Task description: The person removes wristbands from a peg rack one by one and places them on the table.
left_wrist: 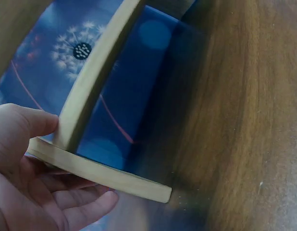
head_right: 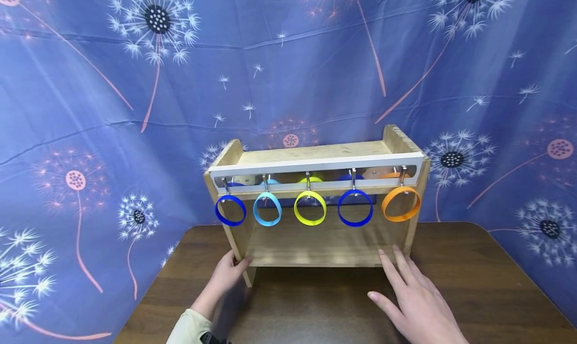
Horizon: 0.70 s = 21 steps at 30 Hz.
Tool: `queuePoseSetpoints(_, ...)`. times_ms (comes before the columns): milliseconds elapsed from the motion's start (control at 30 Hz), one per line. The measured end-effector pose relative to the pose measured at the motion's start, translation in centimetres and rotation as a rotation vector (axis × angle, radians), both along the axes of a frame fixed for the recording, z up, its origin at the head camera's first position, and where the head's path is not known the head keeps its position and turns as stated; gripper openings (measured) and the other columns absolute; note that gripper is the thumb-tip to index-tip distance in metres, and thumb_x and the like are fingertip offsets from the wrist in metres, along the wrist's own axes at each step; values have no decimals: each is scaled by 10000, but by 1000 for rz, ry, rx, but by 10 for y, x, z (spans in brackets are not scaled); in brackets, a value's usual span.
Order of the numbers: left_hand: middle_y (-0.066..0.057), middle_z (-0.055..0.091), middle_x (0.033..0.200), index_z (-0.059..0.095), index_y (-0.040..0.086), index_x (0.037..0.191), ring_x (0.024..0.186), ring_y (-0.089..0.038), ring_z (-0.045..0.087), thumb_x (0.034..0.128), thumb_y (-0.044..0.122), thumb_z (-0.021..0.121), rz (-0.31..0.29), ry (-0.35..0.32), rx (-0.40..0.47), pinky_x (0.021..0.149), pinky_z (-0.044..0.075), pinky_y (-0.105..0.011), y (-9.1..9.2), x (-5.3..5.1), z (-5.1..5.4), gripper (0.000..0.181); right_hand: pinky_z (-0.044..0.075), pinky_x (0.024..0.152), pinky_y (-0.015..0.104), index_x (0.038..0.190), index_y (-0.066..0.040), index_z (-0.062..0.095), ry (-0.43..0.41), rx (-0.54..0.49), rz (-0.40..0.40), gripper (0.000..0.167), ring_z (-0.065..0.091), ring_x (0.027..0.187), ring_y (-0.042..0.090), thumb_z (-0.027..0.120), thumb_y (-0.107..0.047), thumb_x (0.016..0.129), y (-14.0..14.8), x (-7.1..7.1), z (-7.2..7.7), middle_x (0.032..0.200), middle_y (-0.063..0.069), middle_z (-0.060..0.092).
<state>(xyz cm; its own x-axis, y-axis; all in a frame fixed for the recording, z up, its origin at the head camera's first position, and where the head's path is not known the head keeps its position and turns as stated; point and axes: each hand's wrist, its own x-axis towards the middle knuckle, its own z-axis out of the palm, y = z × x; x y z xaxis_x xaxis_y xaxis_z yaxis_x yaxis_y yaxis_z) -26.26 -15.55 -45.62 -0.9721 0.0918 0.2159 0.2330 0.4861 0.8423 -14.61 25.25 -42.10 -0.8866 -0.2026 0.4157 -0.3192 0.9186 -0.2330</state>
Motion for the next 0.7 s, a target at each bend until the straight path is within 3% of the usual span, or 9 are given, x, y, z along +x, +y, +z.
queuePoseSetpoints(133, -74, 579, 892, 592, -39, 1036, 879, -223, 541, 979, 260, 596, 8, -77, 77, 775, 464, -397, 5, -8, -4, 304, 416, 874, 632, 1501, -85, 350, 2, 2, 16, 819, 438, 1236, 520, 662, -520, 881, -3, 0, 0, 1507, 267, 304)
queuePoseSetpoints(400, -203, 617, 1134, 552, -88, 1243, 1095, -339, 551, 1001, 286, 558, -23, -82, 120, 920, 444, -525, 5, -10, -9, 446, 432, 878, 596, 1475, -68, 397, 31, -6, 49, 780, 440, 1262, 468, 679, -487, 882, -9, -2, -1, 1528, 234, 289)
queuePoseSetpoints(433, -200, 616, 1144, 540, -87, 1267, 1089, -326, 554, 1002, 292, 555, -30, -83, 117, 909, 454, -510, 4, -10, -9, 462, 432, 879, 587, 1477, -75, 396, 39, -8, 53, 775, 438, 1267, 460, 685, -476, 881, -10, -3, -1, 1539, 222, 276)
queuePoseSetpoints(500, -169, 620, 1022, 533, -74, 1276, 922, -278, 591, 1002, 308, 553, -40, -108, 125, 785, 498, -448, 3, -11, -11, 471, 433, 881, 571, 1484, -87, 387, 56, -7, 62, 772, 435, 1277, 442, 692, -459, 881, -11, -3, 0, 1563, 194, 243)
queuePoseSetpoints(600, -54, 509, 833, 511, -67, 1296, 699, -175, 496, 1004, 319, 548, -64, -143, 142, 615, 456, -330, 0, -14, -14, 485, 436, 874, 554, 1496, -110, 372, 80, -8, 78, 777, 443, 1274, 430, 704, -440, 877, -13, -5, 1, 1583, 152, 216)
queuePoseSetpoints(700, -21, 422, 795, 482, -75, 1319, 659, -169, 435, 1006, 317, 546, -89, -161, 163, 577, 428, -311, -1, -17, -17, 505, 445, 859, 555, 1507, -135, 356, 103, -17, 96, 787, 456, 1261, 432, 718, -420, 870, -15, -5, 4, 1589, 128, 210)
